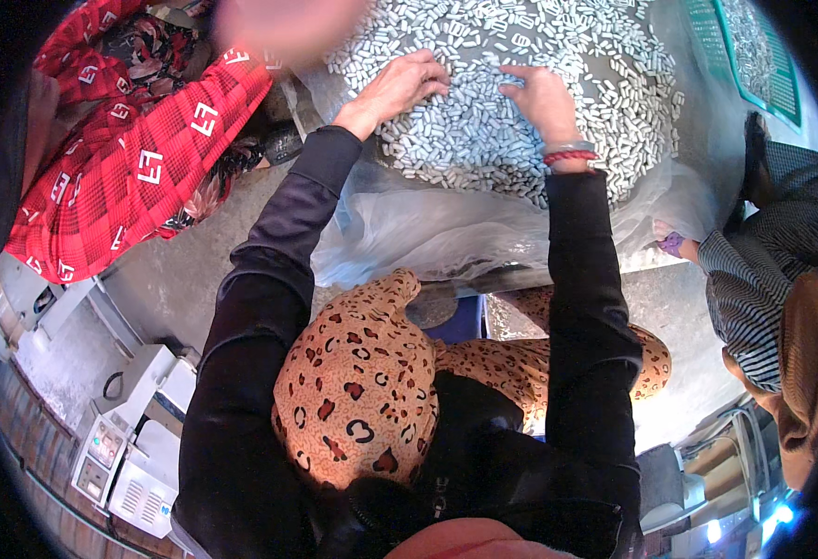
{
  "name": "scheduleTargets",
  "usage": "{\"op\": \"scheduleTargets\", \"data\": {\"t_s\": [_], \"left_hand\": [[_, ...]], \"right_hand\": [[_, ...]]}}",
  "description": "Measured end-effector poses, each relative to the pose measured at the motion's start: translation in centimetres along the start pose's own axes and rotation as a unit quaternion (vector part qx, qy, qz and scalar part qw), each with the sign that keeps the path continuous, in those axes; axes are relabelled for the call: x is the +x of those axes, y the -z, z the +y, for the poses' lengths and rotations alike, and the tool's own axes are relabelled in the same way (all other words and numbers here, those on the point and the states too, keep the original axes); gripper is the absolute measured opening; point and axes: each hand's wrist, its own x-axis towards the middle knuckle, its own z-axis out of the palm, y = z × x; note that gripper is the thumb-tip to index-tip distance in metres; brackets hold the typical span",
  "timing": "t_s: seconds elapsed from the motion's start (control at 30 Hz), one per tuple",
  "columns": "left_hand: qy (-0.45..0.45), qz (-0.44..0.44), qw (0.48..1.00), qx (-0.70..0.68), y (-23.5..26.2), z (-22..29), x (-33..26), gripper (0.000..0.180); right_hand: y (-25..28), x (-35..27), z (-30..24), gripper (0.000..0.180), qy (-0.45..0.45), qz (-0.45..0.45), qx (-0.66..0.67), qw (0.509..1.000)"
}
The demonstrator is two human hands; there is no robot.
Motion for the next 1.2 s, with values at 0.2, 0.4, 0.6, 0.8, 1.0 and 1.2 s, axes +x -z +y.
{"op": "scheduleTargets", "data": {"t_s": [0.2,0.4,0.6,0.8,1.0,1.2], "left_hand": [[0.077,0.079,0.966,-0.235,3.0,1.8,0.6,0.017],[0.085,0.025,0.697,-0.711,4.0,2.4,-1.2,0.026],[0.173,-0.029,0.740,-0.649,4.9,1.6,-1.6,0.028],[0.130,0.021,0.991,-0.025,0.7,3.2,-1.7,0.020],[-0.007,0.100,0.994,-0.036,-2.0,1.2,-1.2,0.022],[0.092,0.036,0.995,0.017,0.6,4.6,-1.3,0.011]], "right_hand": [[-0.6,-0.7,-1.2,0.018,-0.035,-0.077,-0.120,0.989],[0.5,-1.8,-0.8,0.009,-0.196,0.054,0.471,0.858],[3.9,-3.0,-1.1,0.012,-0.182,-0.011,0.879,0.441],[5.1,-2.0,-1.2,0.015,-0.165,-0.075,0.744,0.643],[-3.2,6.6,-1.2,0.018,-0.048,0.205,-0.214,0.954],[-1.9,7.1,-2.0,0.016,-0.172,0.110,-0.023,0.979]]}}
